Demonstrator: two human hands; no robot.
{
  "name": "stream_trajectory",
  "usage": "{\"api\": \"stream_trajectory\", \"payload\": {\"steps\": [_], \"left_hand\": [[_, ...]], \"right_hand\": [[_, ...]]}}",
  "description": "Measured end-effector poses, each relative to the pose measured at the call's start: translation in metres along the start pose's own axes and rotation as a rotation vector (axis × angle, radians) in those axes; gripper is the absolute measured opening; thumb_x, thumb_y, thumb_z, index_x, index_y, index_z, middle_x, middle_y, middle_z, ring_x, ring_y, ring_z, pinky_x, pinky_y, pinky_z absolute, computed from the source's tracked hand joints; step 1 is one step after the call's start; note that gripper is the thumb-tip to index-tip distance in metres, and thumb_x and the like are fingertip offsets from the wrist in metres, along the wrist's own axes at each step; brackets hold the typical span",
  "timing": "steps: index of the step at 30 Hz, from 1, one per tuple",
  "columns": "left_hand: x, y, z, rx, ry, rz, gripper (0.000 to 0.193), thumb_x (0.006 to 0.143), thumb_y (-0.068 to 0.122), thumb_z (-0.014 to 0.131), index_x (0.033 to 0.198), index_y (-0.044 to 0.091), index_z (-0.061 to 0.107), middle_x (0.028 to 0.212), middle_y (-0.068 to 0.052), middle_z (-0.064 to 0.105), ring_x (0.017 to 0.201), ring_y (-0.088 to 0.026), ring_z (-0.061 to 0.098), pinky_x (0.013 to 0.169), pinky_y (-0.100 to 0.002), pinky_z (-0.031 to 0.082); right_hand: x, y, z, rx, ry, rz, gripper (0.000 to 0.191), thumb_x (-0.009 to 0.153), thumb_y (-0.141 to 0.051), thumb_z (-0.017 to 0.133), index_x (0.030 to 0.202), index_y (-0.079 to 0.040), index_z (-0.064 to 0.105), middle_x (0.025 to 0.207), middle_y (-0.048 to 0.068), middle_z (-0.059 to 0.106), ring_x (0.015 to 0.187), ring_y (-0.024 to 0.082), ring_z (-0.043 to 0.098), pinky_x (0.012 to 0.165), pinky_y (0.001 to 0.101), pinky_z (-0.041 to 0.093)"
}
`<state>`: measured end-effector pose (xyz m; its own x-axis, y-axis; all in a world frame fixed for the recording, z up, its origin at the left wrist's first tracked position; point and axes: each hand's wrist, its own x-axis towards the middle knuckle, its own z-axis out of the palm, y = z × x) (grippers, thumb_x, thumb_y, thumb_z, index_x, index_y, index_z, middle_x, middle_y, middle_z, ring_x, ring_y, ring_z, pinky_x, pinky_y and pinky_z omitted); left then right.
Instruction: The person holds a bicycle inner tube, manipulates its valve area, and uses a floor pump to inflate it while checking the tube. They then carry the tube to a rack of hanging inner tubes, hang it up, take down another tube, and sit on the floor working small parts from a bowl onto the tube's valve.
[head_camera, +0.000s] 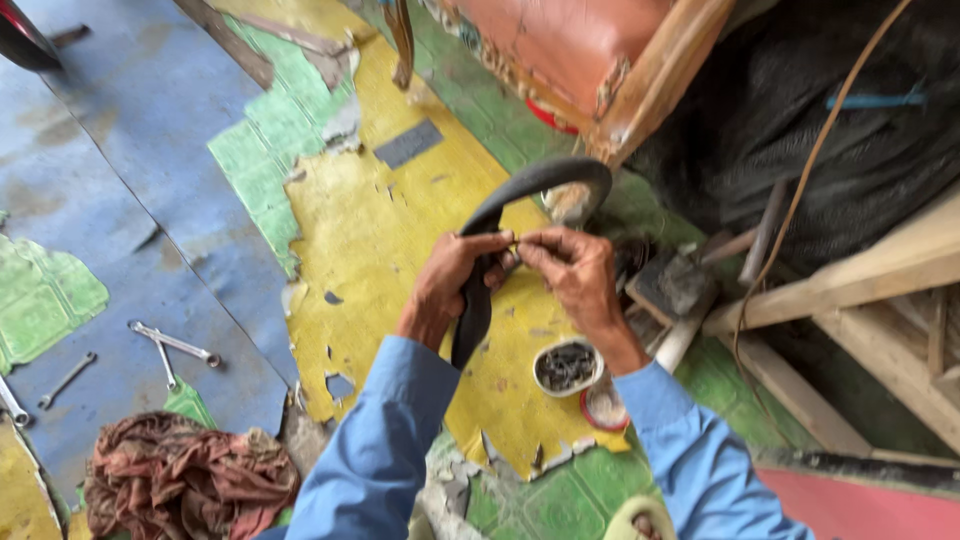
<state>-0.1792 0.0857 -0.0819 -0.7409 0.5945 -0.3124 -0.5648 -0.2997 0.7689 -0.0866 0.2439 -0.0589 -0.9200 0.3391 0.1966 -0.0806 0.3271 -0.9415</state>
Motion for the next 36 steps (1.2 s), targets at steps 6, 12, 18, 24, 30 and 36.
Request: {"api": "stream_trajectory", "payload": {"steps": [6, 12, 18, 24, 30, 36], "left_hand": [[0.0, -0.003, -0.007, 0.02, 0.002, -0.05, 0.012, 0.088, 0.008, 0.073, 0.089, -0.004, 0.072, 0.073, -0.012, 0.07, 0.051, -0.016, 0.056, 0.047, -0.029, 0.044], [-0.003, 0.01, -0.001, -0.031, 0.035, -0.061, 0.012, 0.089, 0.008, 0.07, 0.095, -0.002, 0.066, 0.081, -0.013, 0.071, 0.059, -0.019, 0.065, 0.05, -0.032, 0.051], [0.001, 0.015, -0.019, -0.099, 0.082, -0.052, 0.013, 0.091, 0.007, 0.065, 0.102, 0.002, 0.061, 0.092, -0.015, 0.077, 0.073, -0.021, 0.074, 0.057, -0.03, 0.055], [0.013, 0.013, -0.032, -0.185, 0.073, -0.017, 0.01, 0.093, 0.008, 0.065, 0.098, 0.001, 0.062, 0.089, -0.013, 0.073, 0.073, -0.021, 0.073, 0.058, -0.032, 0.054], [0.007, 0.016, -0.04, -0.183, 0.143, -0.017, 0.009, 0.092, 0.009, 0.065, 0.097, 0.002, 0.062, 0.087, -0.01, 0.071, 0.072, -0.02, 0.072, 0.058, -0.033, 0.055], [0.004, 0.019, -0.037, -0.088, 0.161, 0.02, 0.009, 0.09, 0.009, 0.066, 0.096, 0.002, 0.063, 0.088, -0.011, 0.073, 0.072, -0.021, 0.072, 0.056, -0.032, 0.053]], "right_hand": [[-0.013, 0.005, 0.0, 0.095, -0.017, -0.058, 0.017, 0.097, -0.011, 0.077, 0.111, -0.002, 0.08, 0.093, 0.003, 0.08, 0.081, 0.007, 0.071, 0.077, 0.0247, 0.057], [-0.018, 0.002, 0.007, 0.111, 0.009, -0.078, 0.031, 0.098, -0.011, 0.071, 0.127, -0.003, 0.069, 0.097, -0.001, 0.077, 0.078, 0.004, 0.065, 0.063, 0.021, 0.052], [-0.035, 0.129, 0.014, -0.421, -0.158, -0.134, 0.03, 0.099, -0.027, 0.066, 0.08, -0.004, 0.068, 0.071, 0.011, 0.068, 0.062, 0.024, 0.064, 0.053, 0.037, 0.052], [-0.191, 0.237, 0.034, -1.239, -0.995, 0.043, 0.032, 0.079, -0.035, 0.07, 0.096, -0.008, 0.074, 0.096, 0.019, 0.073, 0.09, 0.036, 0.072, 0.076, 0.0499, 0.056], [-0.233, 0.242, 0.032, -1.045, -1.054, 0.285, 0.041, 0.081, -0.042, 0.076, 0.098, -0.005, 0.077, 0.097, 0.023, 0.071, 0.091, 0.043, 0.071, 0.079, 0.0535, 0.058], [-0.217, 0.238, 0.037, -1.004, -1.05, 0.466, 0.047, 0.08, -0.041, 0.078, 0.103, 0.0, 0.07, 0.107, 0.027, 0.067, 0.101, 0.045, 0.067, 0.085, 0.0526, 0.056]]}}
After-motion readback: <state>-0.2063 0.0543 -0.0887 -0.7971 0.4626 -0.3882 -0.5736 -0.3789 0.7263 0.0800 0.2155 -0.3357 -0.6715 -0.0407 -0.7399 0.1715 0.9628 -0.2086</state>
